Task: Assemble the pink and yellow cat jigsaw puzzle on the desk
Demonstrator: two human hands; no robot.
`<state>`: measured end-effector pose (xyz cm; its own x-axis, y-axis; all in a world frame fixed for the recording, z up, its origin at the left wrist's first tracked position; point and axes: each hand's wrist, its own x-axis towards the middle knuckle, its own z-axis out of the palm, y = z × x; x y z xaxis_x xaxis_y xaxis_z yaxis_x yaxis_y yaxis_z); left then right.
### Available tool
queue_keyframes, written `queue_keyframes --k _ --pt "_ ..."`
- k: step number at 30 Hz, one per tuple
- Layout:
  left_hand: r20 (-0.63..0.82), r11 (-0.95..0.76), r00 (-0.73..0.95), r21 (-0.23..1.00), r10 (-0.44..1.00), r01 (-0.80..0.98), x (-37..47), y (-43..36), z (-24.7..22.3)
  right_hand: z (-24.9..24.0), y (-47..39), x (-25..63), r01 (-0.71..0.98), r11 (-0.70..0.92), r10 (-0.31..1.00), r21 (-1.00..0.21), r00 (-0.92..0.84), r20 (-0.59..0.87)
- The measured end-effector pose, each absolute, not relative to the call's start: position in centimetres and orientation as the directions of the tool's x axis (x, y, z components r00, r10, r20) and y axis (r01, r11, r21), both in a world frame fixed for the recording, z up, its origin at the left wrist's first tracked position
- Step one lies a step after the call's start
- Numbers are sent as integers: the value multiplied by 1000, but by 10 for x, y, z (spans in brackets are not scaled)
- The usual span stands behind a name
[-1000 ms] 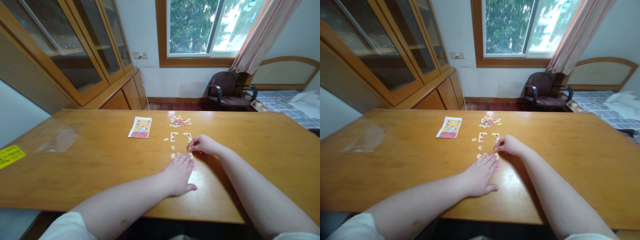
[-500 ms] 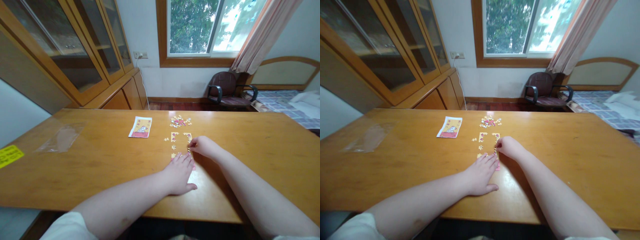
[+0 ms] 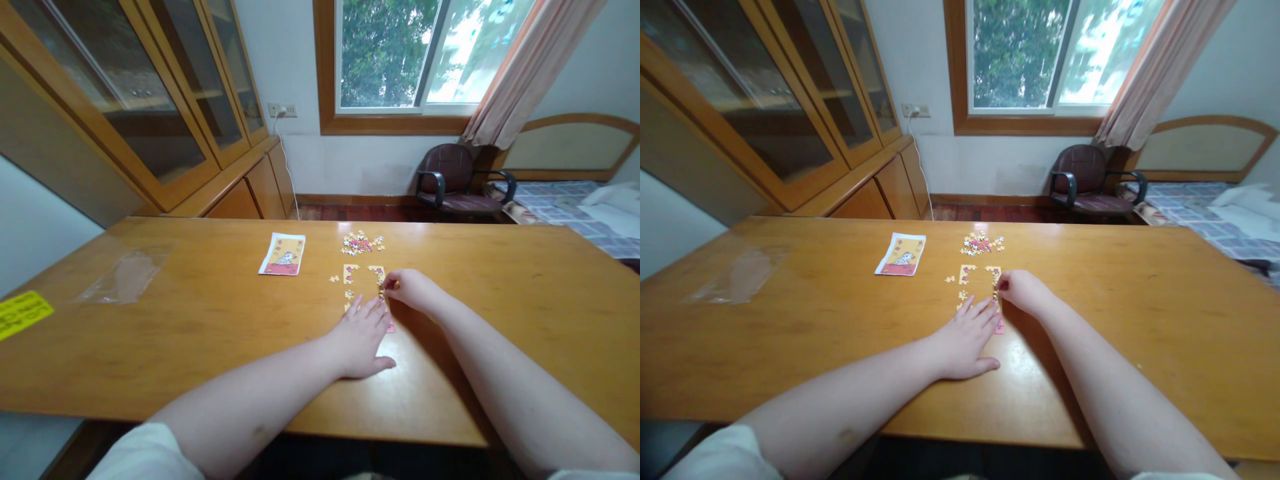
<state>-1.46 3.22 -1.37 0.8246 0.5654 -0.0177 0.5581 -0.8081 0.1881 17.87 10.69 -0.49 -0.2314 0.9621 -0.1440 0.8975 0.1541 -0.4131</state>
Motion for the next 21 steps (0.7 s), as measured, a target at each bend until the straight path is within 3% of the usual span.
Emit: queue_keyframes --k 21 --pt "-26 -788 812 228 583 572 -14 44 -21 -10 113 184 908 138 975 -394 -195 -107"
